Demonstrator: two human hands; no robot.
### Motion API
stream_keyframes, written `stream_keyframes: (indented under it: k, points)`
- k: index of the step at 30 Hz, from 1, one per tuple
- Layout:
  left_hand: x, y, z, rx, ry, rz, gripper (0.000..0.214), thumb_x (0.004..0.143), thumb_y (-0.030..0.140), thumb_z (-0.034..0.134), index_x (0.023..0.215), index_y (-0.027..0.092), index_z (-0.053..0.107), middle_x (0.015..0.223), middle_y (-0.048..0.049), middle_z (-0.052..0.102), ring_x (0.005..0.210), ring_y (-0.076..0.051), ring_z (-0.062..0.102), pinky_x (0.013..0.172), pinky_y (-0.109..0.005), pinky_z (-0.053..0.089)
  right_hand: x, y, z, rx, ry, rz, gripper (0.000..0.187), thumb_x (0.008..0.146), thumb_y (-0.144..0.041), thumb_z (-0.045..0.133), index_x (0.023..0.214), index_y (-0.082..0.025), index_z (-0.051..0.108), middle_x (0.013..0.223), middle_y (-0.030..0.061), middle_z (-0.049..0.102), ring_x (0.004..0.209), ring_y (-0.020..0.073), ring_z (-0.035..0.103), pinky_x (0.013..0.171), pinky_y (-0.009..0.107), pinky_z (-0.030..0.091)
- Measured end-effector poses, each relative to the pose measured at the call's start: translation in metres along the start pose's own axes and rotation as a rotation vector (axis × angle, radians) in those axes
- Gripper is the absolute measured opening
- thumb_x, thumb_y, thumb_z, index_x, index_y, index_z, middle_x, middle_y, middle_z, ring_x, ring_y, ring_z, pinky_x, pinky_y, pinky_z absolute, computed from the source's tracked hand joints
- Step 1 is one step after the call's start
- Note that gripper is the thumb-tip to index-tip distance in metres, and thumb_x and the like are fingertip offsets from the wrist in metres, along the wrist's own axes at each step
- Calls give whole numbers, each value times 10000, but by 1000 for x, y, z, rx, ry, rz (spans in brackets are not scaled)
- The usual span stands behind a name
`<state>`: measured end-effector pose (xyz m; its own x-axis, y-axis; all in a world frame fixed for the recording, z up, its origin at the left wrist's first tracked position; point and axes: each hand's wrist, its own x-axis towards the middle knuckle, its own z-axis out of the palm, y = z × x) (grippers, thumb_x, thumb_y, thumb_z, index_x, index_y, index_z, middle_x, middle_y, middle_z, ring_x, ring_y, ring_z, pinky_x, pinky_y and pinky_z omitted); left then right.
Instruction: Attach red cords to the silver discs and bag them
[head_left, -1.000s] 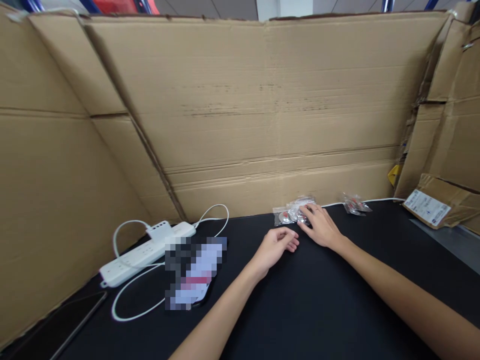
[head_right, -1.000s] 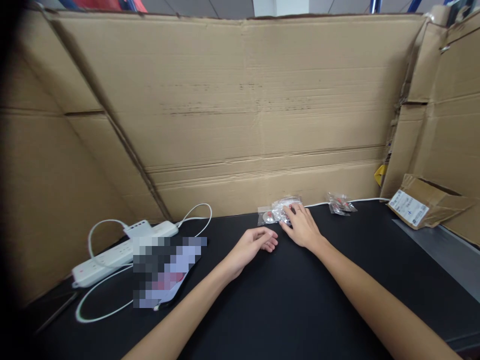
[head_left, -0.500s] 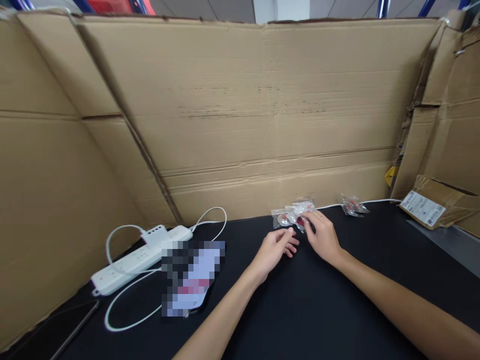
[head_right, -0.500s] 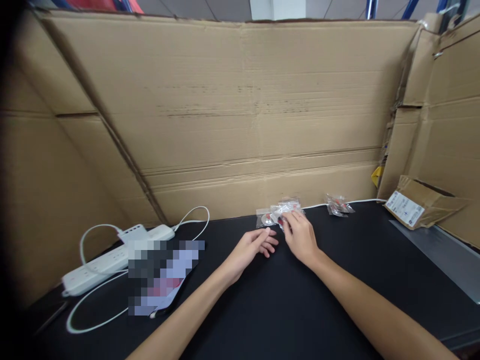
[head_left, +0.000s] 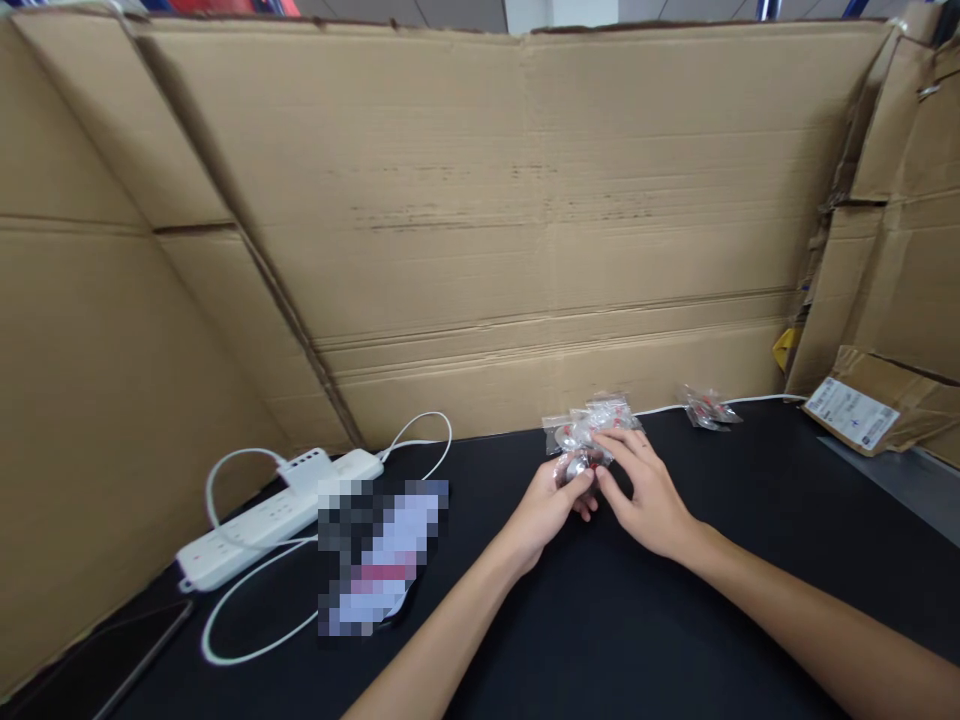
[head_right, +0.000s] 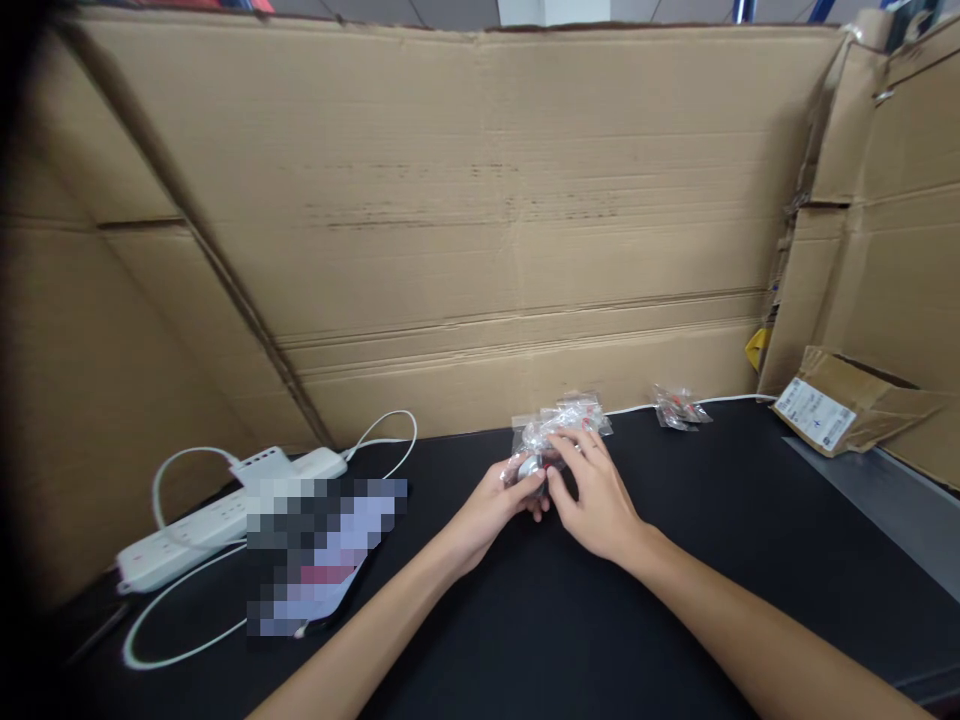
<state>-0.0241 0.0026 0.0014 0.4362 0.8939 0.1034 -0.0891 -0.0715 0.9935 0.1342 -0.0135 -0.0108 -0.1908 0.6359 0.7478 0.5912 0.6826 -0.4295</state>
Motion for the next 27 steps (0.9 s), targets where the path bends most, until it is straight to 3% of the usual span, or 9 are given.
stream_keyframes:
  k: [3, 7, 14, 17, 27]
  points:
    - [1, 0, -2, 106, -30, 22, 332, 817, 421, 631, 981, 135, 599, 777, -39, 605, 584, -113, 524, 513, -239, 422, 4, 9, -2, -16, 56, 30, 340, 884, -191, 515, 1216, -216, 585, 1149, 97, 611, 1093, 251, 539, 971, 440, 442]
    - [1, -1, -4, 203, -48, 55, 360, 850, 424, 594, 1063, 135, 580, 800, -62, 653, 561, -102, 494, 492, -223, 391, 6, 15, -7, -80, 88, 53, 222, 884, -210, 534, 1075, -208, 648, 996, 79, 656, 977, 238, 576, 890, 403, 468]
    - [1, -1, -4, 242, -9, 58, 371, 848, 432, 597, 1060, 130, 571, 784, -63, 667, 560, -102, 485, 499, -221, 386, 6, 17, -10, -243, -44, -8, 123, 884, -231, 549, 881, -190, 664, 887, 69, 659, 888, 236, 578, 797, 375, 441]
    - [1, 0, -2, 231, -7, 46, 376, 841, 433, 603, 1061, 129, 572, 774, -61, 668, 550, -103, 477, 488, -218, 376, 7, 18, -10, -216, -34, 2, 146, 892, -182, 498, 823, -186, 626, 858, 63, 642, 866, 220, 574, 798, 356, 432]
    - [4, -1, -9, 108, 173, 54, 381, 808, 426, 650, 1008, 107, 593, 744, -70, 658, 567, -106, 495, 516, -223, 389, 9, 21, -5, 168, 176, 417, 232, 903, -313, 475, 719, -190, 543, 652, 4, 575, 618, 156, 559, 611, 262, 414]
